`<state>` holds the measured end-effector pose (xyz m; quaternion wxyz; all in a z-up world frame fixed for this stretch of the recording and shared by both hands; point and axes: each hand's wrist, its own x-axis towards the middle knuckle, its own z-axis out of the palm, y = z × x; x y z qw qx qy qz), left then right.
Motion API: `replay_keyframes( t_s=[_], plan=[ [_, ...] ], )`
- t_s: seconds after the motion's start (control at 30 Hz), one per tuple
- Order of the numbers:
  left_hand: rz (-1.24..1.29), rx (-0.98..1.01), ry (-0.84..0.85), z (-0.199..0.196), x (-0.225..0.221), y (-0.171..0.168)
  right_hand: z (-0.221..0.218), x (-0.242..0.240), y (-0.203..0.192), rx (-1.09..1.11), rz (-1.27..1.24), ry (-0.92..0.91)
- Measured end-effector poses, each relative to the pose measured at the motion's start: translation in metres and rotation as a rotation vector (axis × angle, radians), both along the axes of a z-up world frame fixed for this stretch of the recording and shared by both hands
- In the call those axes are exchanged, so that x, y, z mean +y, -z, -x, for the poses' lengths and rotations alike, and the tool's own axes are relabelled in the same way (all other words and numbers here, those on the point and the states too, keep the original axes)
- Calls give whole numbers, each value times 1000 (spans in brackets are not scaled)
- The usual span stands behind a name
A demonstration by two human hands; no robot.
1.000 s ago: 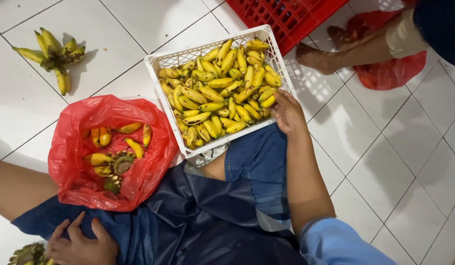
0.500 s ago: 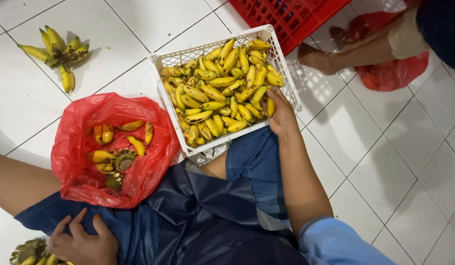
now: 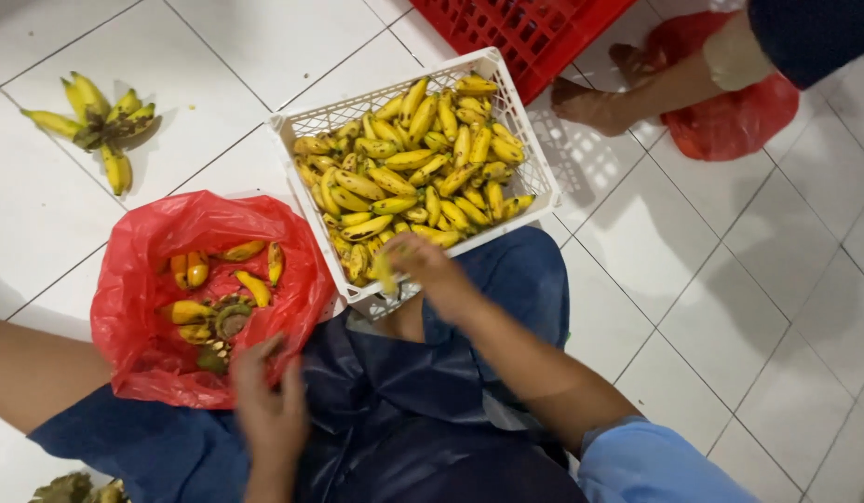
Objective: Sorting, trimming, and cleaning bananas from a plastic crate into a red bag while sitting on the floor.
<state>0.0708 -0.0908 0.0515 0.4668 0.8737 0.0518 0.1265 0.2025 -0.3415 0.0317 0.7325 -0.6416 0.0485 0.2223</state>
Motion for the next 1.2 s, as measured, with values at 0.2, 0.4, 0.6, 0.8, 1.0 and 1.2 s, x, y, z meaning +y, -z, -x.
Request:
replay_keyframes(
  t_s=[0.2,0.4,0.6,0.8,1.0,1.2],
  plan=[
    [1295,517,108,-29,-61,6,32,37,-27,166,-60,-123],
    [79,373,154,4,-2,56,-25,-37,-59,35,370,248],
    [-675,59,-180,66,113,73,-68,-131,-16,-138,520,529],
    [799,81,-733,79,162,102,-66,-153,41,-436,904,492],
    [325,152,-703,49,80,29,-56,-127,15,-578,978,299],
    [-91,-3,-636,83,120,66,-55,-178,33,-490,915,603]
  ],
)
